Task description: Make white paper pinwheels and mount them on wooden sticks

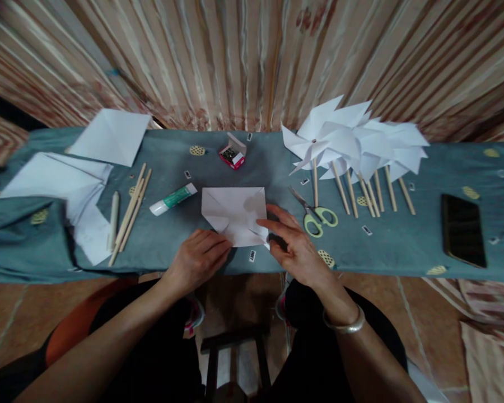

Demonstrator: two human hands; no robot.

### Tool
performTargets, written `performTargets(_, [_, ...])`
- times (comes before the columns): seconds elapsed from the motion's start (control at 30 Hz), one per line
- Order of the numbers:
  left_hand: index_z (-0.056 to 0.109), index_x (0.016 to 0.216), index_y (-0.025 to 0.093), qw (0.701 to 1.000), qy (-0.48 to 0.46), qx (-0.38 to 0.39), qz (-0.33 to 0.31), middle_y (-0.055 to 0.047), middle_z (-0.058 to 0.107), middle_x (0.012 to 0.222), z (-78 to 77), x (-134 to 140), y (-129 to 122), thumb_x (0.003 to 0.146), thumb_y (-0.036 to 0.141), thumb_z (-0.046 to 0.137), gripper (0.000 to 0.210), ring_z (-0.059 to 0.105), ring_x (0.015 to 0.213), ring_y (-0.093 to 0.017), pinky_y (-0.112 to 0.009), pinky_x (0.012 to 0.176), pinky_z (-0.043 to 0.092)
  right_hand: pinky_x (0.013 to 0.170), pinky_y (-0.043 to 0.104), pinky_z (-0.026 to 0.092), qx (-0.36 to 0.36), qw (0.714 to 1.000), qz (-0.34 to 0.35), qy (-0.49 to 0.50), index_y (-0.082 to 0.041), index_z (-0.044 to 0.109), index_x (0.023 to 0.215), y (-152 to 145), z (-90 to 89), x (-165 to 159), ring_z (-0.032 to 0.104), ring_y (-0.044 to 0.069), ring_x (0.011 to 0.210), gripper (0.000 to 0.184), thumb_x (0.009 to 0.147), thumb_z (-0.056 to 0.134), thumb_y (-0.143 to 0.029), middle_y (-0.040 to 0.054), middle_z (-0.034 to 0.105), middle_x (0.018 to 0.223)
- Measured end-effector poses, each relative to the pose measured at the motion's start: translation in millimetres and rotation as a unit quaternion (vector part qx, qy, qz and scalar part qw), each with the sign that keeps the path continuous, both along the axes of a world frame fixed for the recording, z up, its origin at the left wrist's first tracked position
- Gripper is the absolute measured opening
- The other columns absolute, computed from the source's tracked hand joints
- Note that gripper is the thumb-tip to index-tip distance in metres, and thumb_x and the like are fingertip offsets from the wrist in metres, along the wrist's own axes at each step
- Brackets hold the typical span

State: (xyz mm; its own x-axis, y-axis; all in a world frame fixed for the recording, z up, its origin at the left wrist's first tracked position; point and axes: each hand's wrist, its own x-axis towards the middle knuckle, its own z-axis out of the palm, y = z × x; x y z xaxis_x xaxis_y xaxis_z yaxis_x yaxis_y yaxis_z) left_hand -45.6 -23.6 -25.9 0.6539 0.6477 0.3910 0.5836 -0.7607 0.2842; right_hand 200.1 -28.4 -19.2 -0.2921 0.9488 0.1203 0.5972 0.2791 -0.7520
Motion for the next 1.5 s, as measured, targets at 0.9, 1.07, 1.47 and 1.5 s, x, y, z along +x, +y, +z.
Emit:
performTargets(0.9, [0.062, 0.109, 0.011, 0.999, -0.025, -0.026, -0.032, -0.009, 0.07, 0.091, -3.4, 6, -13, 0.093, 0.018, 0.051, 0.021, 0.064, 0.084, -0.02, -0.036, 0.075, 0.056, 0.11, 0.045, 0.036, 0.07, 0.995, -0.074, 0.021, -0.021, 0.069, 0.074, 15, -23.5, -41, 0.045, 0.026, 0.131, 0.008, 0.081, 0.065, -0.021, 0.0089, 0.055, 0.136])
performTargets(1.07, [0.063, 0.107, 0.01, 0.999, -0.026, -0.022, -0.028, -0.009, 0.07, 0.089, -2.3, 7, -13, 0.093, 0.017, 0.051, 0.02, 0.064, 0.083, -0.02, -0.036, 0.074, 0.057, 0.11, 0.045, 0.036, 0.079, 0.994, -0.075, 0.015, -0.022, 0.067, 0.074, 16, -25.1, -44, 0.045, 0.026, 0.131, 0.008, 0.082, 0.064, -0.021, 0.0086, 0.055, 0.135])
performTargets(1.47, [0.062, 0.108, 0.012, 0.998, -0.035, -0.045, -0.025, -0.009, 0.07, 0.092, -1.6, 7, -12, 0.093, 0.018, 0.05, 0.021, 0.063, 0.085, -0.02, -0.037, 0.074, 0.057, 0.111, 0.046, 0.035, 0.092, 0.993, -0.07, -0.003, -0.022, 0.065, 0.075, 18, -26.5, -45, 0.044, 0.025, 0.132, 0.009, 0.083, 0.061, -0.023, 0.0066, 0.053, 0.136])
performTargets(1.5, [0.062, 0.108, 0.012, 0.998, -0.037, -0.047, -0.024, -0.009, 0.07, 0.092, -1.5, 7, -12, 0.093, 0.018, 0.05, 0.021, 0.063, 0.084, -0.02, -0.037, 0.075, 0.057, 0.111, 0.046, 0.036, 0.091, 0.993, -0.07, -0.002, -0.023, 0.064, 0.075, 18, -26.7, -46, 0.044, 0.025, 0.132, 0.009, 0.083, 0.061, -0.023, 0.0054, 0.053, 0.137])
